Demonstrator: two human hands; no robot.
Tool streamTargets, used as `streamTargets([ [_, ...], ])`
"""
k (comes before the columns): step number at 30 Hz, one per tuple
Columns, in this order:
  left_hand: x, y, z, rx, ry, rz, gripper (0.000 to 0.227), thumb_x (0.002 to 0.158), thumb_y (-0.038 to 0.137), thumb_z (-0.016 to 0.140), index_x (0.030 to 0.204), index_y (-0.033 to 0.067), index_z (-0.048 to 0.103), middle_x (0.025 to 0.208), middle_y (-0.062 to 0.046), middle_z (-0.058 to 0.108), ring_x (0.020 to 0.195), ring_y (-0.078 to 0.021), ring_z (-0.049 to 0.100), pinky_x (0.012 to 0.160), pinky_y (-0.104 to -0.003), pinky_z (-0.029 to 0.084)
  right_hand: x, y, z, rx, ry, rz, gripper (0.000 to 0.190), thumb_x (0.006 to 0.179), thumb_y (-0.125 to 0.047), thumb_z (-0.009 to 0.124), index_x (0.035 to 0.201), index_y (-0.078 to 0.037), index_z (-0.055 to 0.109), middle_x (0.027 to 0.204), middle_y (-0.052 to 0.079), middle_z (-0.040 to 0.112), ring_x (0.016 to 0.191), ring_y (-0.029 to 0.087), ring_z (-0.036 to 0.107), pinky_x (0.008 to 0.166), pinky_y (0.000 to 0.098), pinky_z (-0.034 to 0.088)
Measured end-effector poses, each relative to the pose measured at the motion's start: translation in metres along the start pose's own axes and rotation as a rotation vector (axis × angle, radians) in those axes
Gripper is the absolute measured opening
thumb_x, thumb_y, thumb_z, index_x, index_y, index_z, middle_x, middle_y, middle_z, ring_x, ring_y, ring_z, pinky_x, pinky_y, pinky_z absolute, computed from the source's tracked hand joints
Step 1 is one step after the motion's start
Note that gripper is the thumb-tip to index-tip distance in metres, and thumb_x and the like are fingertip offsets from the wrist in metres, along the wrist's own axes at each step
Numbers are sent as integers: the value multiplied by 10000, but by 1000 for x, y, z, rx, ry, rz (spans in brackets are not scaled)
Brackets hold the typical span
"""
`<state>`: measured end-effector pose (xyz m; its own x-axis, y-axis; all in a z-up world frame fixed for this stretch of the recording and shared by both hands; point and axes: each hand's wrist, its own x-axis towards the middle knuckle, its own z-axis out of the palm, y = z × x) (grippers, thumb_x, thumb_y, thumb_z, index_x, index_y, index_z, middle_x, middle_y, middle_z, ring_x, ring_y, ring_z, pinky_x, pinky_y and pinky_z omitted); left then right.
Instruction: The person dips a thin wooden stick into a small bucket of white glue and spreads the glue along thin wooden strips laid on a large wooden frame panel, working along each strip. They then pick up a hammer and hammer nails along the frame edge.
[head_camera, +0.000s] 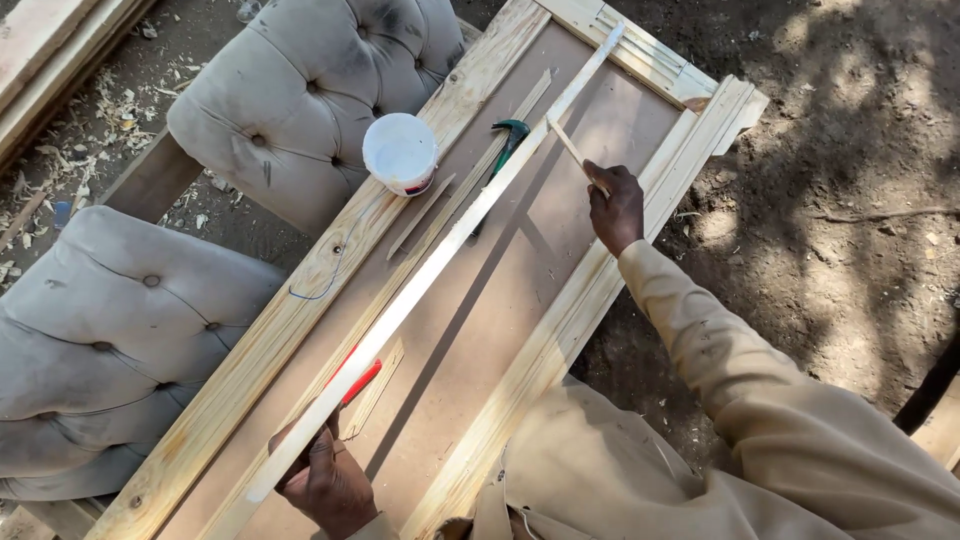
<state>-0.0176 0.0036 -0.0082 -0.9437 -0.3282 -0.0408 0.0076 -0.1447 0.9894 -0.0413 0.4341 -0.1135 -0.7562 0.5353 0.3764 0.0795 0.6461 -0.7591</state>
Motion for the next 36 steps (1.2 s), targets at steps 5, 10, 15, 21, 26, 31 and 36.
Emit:
streamTargets([
  [5,4,-3,0,-19,13,-14,131,834,58,575,950,24,522,933,-116,526,1042,-282,565,973,-424,532,-15,-24,-3,-181,-54,-169,355,845,79,510,1167,-43,596,894,131,547,759,298,452,615,379,413],
  [10,4,-15,-6,-156,59,-115,248,796,28,571,1032,57,500,1044,-111,526,1147,-288,516,970,-426,492,1,-52,-13,70,-62,-219,389,929,49,497,1233,-190,534,868,79,623,716,160,538,556,263,480],
  [15,-3,-20,-7,-171,42,-108,186,798,37,588,978,27,543,995,-118,563,1077,-300,563,956,-447,509,65,-134,0,-458,-165,-391,224,967,-160,488,1132,-175,639,812,51,659,614,160,475,567,295,346],
  [21,-13,-26,-8,-188,71,-112,192,793,30,588,982,9,560,955,-146,579,1020,-318,580,933,-490,514,126,-143,101,-784,-526,-465,222,937,-13,450,734,-82,509,538,27,467,473,174,412,425,322,411],
  [26,-21,-28,-10,-139,118,-161,202,772,-17,560,967,-67,540,951,-220,574,969,-347,588,877,-435,531,139,-125,179,-873,-483,-602,191,758,8,558,627,-125,600,563,73,592,490,272,593,377,370,445],
  [31,-25,-23,-9,-60,98,-157,185,758,4,572,921,-85,571,933,-238,627,935,-358,624,841,-442,558,132,-136,195,-848,-624,-514,105,797,-5,548,818,-58,637,698,126,634,612,290,614,469,367,496],
  [36,-23,-34,-14,-107,70,-163,189,781,31,568,951,-51,574,954,-209,621,969,-331,611,870,-441,538,132,-117,204,-830,-655,-440,131,773,-16,516,812,-79,624,720,110,638,660,295,624,494,369,496],
])
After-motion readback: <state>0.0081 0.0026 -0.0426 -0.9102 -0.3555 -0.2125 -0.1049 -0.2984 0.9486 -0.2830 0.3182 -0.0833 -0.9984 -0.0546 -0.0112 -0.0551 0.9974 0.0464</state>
